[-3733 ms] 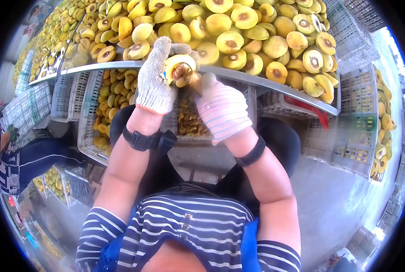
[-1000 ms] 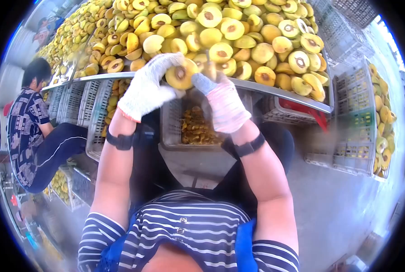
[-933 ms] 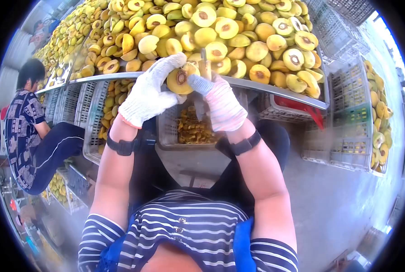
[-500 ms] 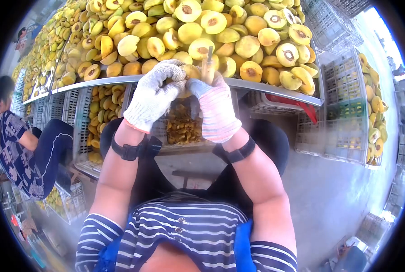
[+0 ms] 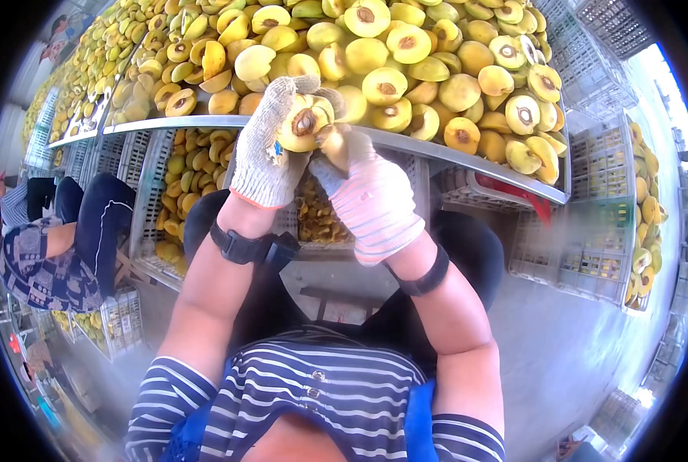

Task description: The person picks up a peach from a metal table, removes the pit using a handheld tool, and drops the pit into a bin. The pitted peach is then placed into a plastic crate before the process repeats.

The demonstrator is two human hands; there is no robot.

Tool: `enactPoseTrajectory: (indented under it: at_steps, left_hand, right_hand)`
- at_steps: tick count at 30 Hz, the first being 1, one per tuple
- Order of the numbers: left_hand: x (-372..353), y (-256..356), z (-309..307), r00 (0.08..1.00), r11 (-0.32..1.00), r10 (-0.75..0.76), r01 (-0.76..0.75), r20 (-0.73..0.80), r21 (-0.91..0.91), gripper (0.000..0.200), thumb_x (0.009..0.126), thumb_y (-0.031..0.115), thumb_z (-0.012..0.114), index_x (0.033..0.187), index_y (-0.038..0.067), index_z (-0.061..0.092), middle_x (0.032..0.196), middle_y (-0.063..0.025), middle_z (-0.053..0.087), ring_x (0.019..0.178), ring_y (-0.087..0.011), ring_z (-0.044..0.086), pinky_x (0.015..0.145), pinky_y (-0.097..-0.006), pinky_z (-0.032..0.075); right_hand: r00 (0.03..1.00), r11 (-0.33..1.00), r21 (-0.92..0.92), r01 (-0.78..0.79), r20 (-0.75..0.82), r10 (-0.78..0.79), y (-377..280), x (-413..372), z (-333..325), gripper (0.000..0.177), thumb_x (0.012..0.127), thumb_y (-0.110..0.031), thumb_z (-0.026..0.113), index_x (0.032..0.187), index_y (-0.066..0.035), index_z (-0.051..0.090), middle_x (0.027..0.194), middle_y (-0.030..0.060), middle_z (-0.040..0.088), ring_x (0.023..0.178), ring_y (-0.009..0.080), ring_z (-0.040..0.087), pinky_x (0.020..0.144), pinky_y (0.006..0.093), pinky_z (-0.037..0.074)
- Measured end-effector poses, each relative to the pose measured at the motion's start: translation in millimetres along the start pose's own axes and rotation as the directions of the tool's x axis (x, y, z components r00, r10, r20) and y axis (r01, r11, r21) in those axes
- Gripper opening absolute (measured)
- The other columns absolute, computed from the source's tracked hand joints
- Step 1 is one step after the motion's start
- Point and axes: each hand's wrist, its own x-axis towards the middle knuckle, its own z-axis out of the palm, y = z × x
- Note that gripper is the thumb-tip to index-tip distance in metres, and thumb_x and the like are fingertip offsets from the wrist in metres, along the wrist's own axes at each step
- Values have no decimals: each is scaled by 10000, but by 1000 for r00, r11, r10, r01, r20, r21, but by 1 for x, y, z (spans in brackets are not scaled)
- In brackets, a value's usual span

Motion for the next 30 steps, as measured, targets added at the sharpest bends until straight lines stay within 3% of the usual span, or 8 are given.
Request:
enactPoseTrajectory:
  at_steps: [6, 9, 14, 18, 19, 21, 27, 30]
  left_hand:
    - [-3, 1, 5, 994, 970, 113, -112, 9, 215, 251, 941, 138, 612, 1149, -3, 607, 1050, -136, 658, 934, -222, 646, 816, -317, 542]
    - [-3, 25, 13, 999, 999, -33, 34, 14, -30, 227, 953, 135, 604, 1110, -29, 609, 936, -97, 654, 822, -156, 615, 741, -279, 528]
    - [4, 34, 7, 940, 943, -332, 333, 72, 6, 303, 981, 225, 589, 1106, -45, 646, 890, -138, 682, 769, -179, 656, 752, -291, 547]
    - [3, 31, 9, 978, 973, -149, 119, 143, 198, 338, 993, 291, 588, 1111, -18, 652, 935, -125, 682, 790, -187, 662, 794, -291, 546]
    - [-2, 25, 14, 990, 936, 99, -128, 105, 328, 347, 993, 306, 590, 1110, -15, 653, 944, -123, 682, 800, -191, 667, 809, -293, 546]
    - [-13, 15, 21, 966, 951, -251, 235, -57, -203, 302, 971, 274, 637, 1086, -5, 654, 937, -132, 693, 791, -217, 688, 699, -337, 591]
    - [3, 31, 15, 887, 861, -457, 458, 57, -221, 246, 934, 192, 671, 1064, -17, 666, 882, -125, 709, 726, -209, 692, 663, -315, 591]
    - [11, 38, 11, 832, 853, -515, 476, 205, 214, 232, 877, 162, 711, 1013, -25, 715, 919, -110, 732, 754, -185, 708, 697, -285, 582]
  right_hand:
    - [992, 990, -138, 11, 127, 7, -1, 0, -3, 448, 888, -258, 686, 1270, -64, 554, 935, 192, 673, 811, 377, 668, 685, 426, 550]
    - [815, 627, -521, 580, 388, -431, 3, -1, -4, 357, 850, -186, 646, 1180, -55, 609, 1056, 183, 627, 849, 349, 657, 691, 389, 557]
    - [938, 987, 156, 30, 336, -82, 16, -11, 14, 236, 845, -148, 667, 1042, -19, 656, 981, 149, 634, 802, 256, 642, 657, 344, 526]
    - [830, 547, 647, -530, 527, 180, 4, -7, -2, 252, 882, -184, 714, 1026, 14, 651, 796, 60, 641, 724, 132, 584, 639, 319, 483]
    - [831, 548, 648, -529, 525, 182, 6, -7, 0, 252, 882, -184, 714, 1026, 14, 651, 796, 60, 641, 724, 132, 584, 639, 319, 483]
    - [832, 495, 693, -524, 540, 125, 13, -11, 14, 255, 892, -185, 711, 1043, 14, 659, 809, 25, 636, 727, 82, 545, 642, 295, 474]
    - [771, 545, 634, -548, 636, 34, 21, -16, 10, 248, 891, -238, 714, 993, -13, 691, 774, -6, 618, 692, 78, 549, 622, 272, 453]
    - [642, 476, 525, -705, 758, 115, 0, -15, -16, 264, 858, -247, 732, 1003, -35, 669, 766, -6, 614, 676, 78, 566, 613, 244, 459]
